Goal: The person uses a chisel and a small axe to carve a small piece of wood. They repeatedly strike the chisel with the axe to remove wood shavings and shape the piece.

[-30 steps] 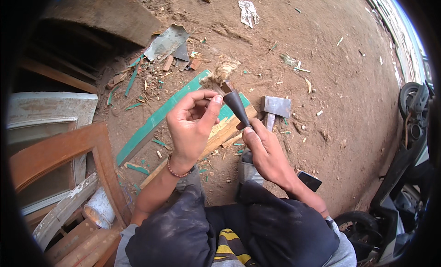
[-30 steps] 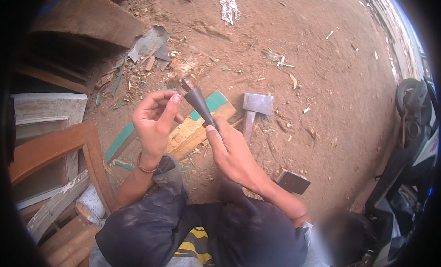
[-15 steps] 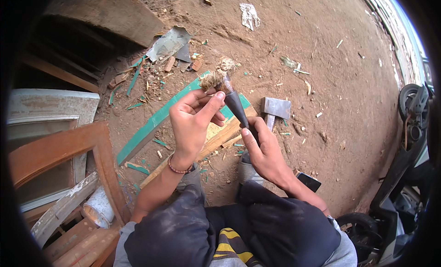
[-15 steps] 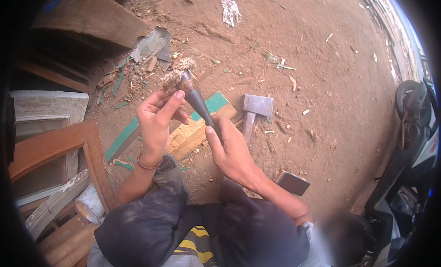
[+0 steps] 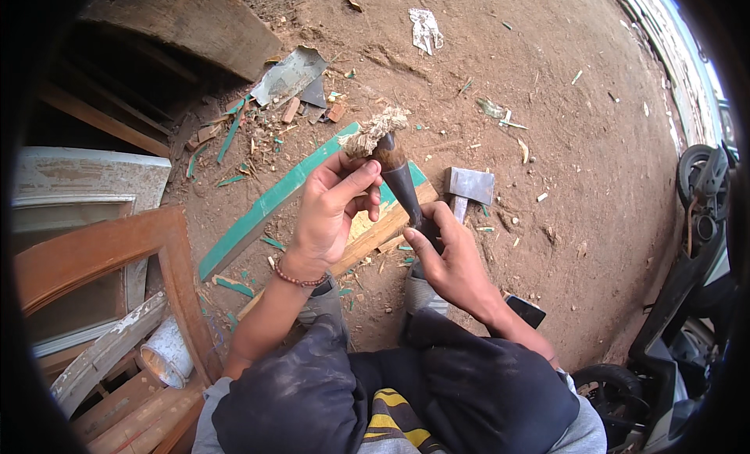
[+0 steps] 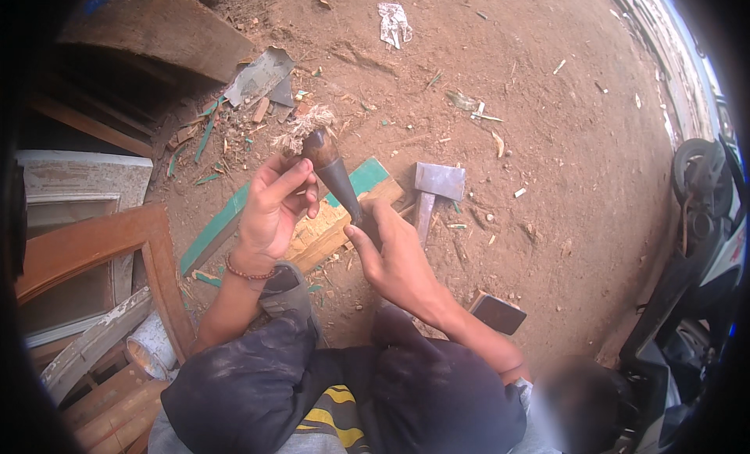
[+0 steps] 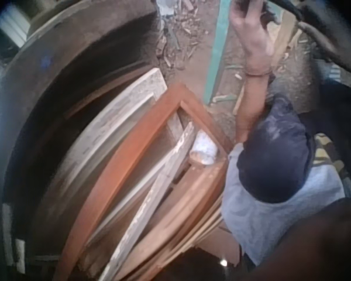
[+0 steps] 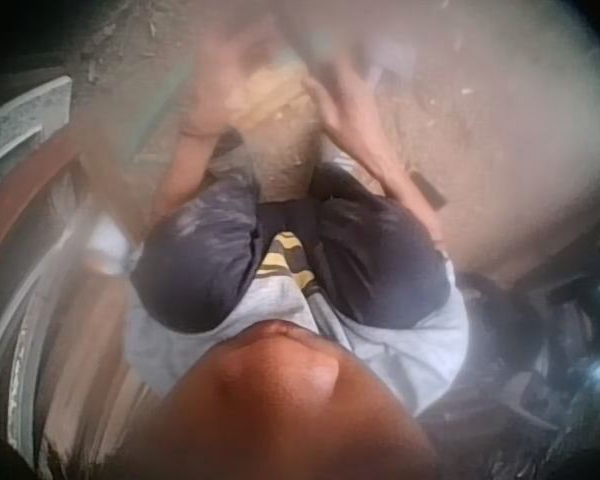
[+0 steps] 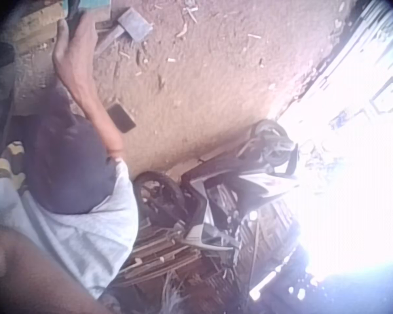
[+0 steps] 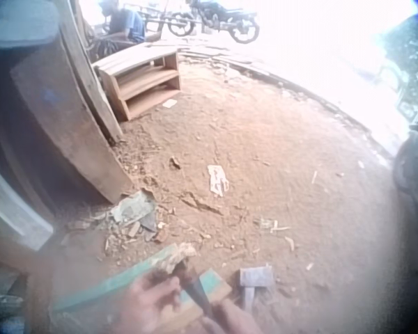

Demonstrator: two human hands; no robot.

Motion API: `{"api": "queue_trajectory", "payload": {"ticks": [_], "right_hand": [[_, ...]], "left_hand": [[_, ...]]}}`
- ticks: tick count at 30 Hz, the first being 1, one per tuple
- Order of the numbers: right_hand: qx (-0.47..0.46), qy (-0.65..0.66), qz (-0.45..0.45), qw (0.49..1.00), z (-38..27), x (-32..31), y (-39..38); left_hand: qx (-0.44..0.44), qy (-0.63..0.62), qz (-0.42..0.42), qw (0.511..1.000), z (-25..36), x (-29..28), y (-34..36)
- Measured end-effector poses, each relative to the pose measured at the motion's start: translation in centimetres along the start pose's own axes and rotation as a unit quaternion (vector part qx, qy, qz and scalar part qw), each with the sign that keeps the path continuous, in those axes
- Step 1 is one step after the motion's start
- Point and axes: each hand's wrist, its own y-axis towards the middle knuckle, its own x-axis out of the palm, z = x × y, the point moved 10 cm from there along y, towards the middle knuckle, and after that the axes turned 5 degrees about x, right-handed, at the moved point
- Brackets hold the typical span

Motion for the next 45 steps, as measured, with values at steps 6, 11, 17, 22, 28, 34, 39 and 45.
{"api": "queue_trajectory", "payload": {"ticks": [6,11,17,22,28,34,39,45], "right_hand": [[0.034,0.014,-0.025,0.999,0.1,0.2,0.0],[0.063,0.094,-0.024,0.993,1.0,0.5,0.0],[0.008,0.017,0.057,0.998,1.5,-1.2,0.0],[-0.068,0.001,0.103,0.992,1.4,-2.1,-0.2],[-0.072,0.007,0.098,0.993,1.3,-1.4,-0.7],[-0.077,0.034,0.098,0.992,1.1,-0.6,-1.2],[-0.051,0.045,0.107,0.992,1.3,0.0,-1.0],[-0.022,0.118,0.028,0.992,2.1,1.7,0.9]], "left_hand": [[-0.005,-0.022,-0.024,0.999,-0.3,0.2,0.0],[0.091,0.105,-0.008,0.99,1.0,-0.8,-0.1],[0.434,0.459,-0.079,0.772,7.8,4.2,-3.8],[0.512,0.485,-0.104,0.701,9.4,5.8,-5.8],[0.556,0.495,-0.118,0.657,9.4,6.3,-7.5],[0.586,0.452,-0.052,0.671,8.4,5.1,-8.6],[0.588,0.483,-0.02,0.648,7.8,4.2,-8.6],[0.533,0.479,-0.027,0.697,8.4,3.5,-6.2]]}}
